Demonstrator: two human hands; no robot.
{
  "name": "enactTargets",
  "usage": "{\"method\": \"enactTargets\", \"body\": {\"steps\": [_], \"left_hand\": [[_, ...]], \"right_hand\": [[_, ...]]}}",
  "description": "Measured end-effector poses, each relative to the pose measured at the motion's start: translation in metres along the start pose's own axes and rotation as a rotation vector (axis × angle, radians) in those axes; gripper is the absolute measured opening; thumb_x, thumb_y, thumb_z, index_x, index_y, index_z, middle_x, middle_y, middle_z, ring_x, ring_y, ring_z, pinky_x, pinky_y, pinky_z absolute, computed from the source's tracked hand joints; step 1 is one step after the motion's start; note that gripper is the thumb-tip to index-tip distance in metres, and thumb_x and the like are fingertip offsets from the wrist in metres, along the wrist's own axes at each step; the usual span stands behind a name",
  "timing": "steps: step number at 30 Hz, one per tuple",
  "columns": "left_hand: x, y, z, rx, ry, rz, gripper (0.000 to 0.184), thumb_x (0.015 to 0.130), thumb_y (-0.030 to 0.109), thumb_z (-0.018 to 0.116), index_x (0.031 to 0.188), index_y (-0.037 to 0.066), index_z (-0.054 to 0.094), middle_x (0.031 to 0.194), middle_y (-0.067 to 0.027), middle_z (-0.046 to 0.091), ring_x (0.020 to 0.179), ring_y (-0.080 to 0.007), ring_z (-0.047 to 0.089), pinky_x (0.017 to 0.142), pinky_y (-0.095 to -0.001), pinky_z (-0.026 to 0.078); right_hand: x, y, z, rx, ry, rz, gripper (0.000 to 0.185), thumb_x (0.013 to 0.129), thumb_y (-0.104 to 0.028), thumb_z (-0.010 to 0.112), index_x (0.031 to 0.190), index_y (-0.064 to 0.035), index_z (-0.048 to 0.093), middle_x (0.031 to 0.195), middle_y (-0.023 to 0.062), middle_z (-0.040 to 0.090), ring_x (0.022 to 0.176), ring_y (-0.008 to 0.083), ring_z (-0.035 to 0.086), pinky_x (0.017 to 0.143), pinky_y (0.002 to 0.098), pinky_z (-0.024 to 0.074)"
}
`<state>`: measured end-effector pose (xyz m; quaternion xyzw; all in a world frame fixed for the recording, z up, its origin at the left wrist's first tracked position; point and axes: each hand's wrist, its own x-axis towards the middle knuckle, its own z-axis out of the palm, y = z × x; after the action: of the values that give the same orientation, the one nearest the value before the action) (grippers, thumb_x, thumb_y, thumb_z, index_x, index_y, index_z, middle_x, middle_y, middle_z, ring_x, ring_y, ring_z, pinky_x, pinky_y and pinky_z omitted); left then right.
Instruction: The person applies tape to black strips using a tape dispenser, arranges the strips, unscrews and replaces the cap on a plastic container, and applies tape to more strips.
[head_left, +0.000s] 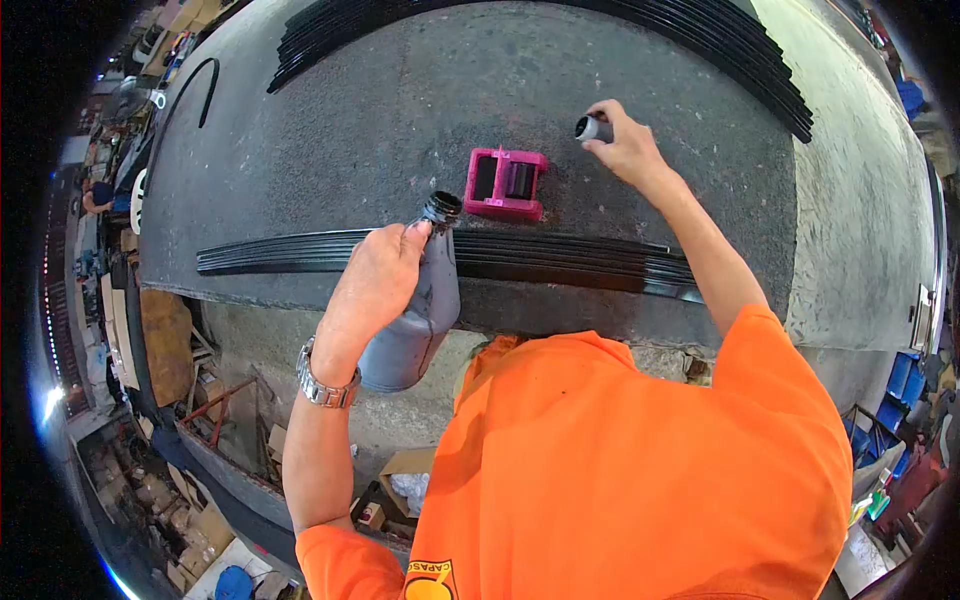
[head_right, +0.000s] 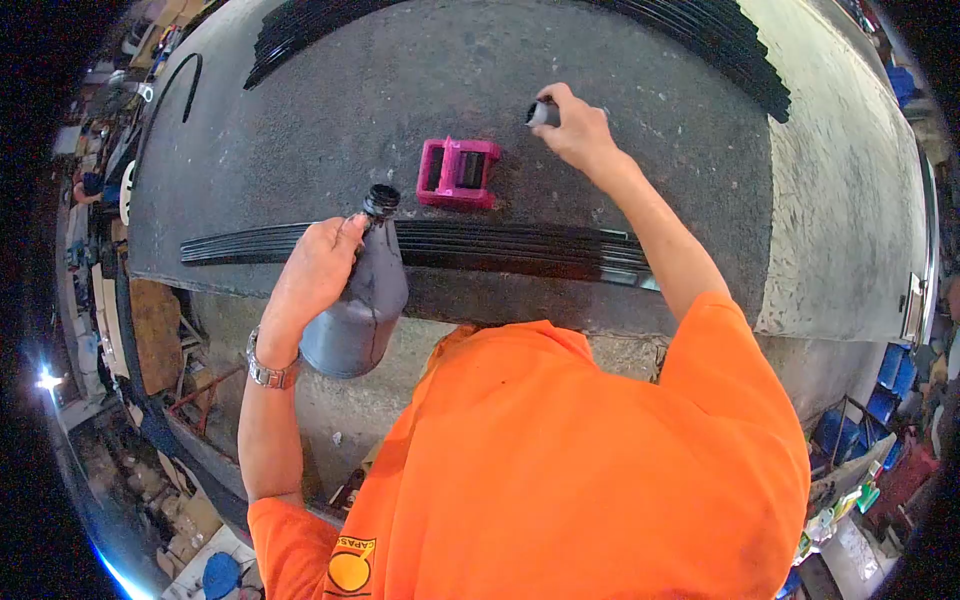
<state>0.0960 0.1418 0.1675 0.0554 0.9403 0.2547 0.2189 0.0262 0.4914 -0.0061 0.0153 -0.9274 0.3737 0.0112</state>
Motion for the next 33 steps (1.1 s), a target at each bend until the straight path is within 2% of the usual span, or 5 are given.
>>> {"method": "enactTargets", "body": {"steps": [8, 11, 14, 23, 33], "left_hand": [[0.010, -0.004, 0.002, 0.013, -0.032, -0.005, 0.055, 0.105, 0.041, 0.048, 0.079, -0.006, 0.058, 0.063, -0.0101, 0.050, 0.062, -0.0184, 0.046, 0.062, -0.0385, 0.042], [0.011, 0.010, -0.002, -0.002, -0.040, -0.025, 0.050, 0.104, 0.033, 0.047, 0.082, -0.009, 0.061, 0.077, -0.0334, 0.059, 0.079, -0.0521, 0.059, 0.069, -0.0513, 0.045], [0.018, 0.010, -0.002, 0.021, -0.059, -0.059, 0.048, 0.105, 0.030, 0.046, 0.083, -0.009, 0.062, 0.077, -0.0333, 0.059, 0.081, -0.0518, 0.059, 0.070, -0.0518, 0.045], [0.038, 0.018, -0.003, 0.245, -0.188, 0.047, 0.042, 0.107, 0.025, 0.040, 0.102, -0.008, 0.065, 0.096, -0.0291, 0.067, 0.087, -0.0470, 0.065, 0.077, -0.0532, 0.052], [0.056, 0.009, 0.003, 0.302, -0.168, 0.122, 0.043, 0.107, 0.024, 0.039, 0.101, -0.009, 0.066, 0.091, -0.0302, 0.066, 0.086, -0.0469, 0.065, 0.076, -0.0537, 0.052]], "right_hand": [[-0.032, 0.019, -0.007, -0.367, 0.234, 0.006, 0.073, 0.075, -0.032, 0.084, 0.137, -0.0144, 0.049, 0.140, 0.0102, 0.054, 0.135, 0.0314, 0.044, 0.109, 0.0517, 0.0318], [-0.050, -0.017, 0.000, -0.222, 0.133, -0.106, 0.098, 0.068, -0.043, 0.088, 0.148, -0.0138, 0.040, 0.147, 0.0107, 0.046, 0.140, 0.0322, 0.038, 0.112, 0.0535, 0.0290], [-0.062, -0.046, 0.034, -0.154, -0.006, -0.251, 0.117, 0.063, -0.053, 0.088, 0.156, -0.0136, 0.028, 0.150, 0.0119, 0.043, 0.142, 0.0321, 0.036, 0.114, 0.0562, 0.0255], [-0.053, -0.062, 0.068, -0.213, -0.136, -0.208, 0.120, 0.065, -0.052, 0.086, 0.158, -0.0126, 0.023, 0.153, 0.0140, 0.038, 0.146, 0.0326, 0.031, 0.117, 0.0567, 0.0198], [-0.055, -0.053, 0.073, -0.206, -0.088, -0.264, 0.117, 0.064, -0.056, 0.085, 0.156, -0.0146, 0.027, 0.152, 0.0175, 0.039, 0.143, 0.0341, 0.035, 0.114, 0.0607, 0.0224]]}}
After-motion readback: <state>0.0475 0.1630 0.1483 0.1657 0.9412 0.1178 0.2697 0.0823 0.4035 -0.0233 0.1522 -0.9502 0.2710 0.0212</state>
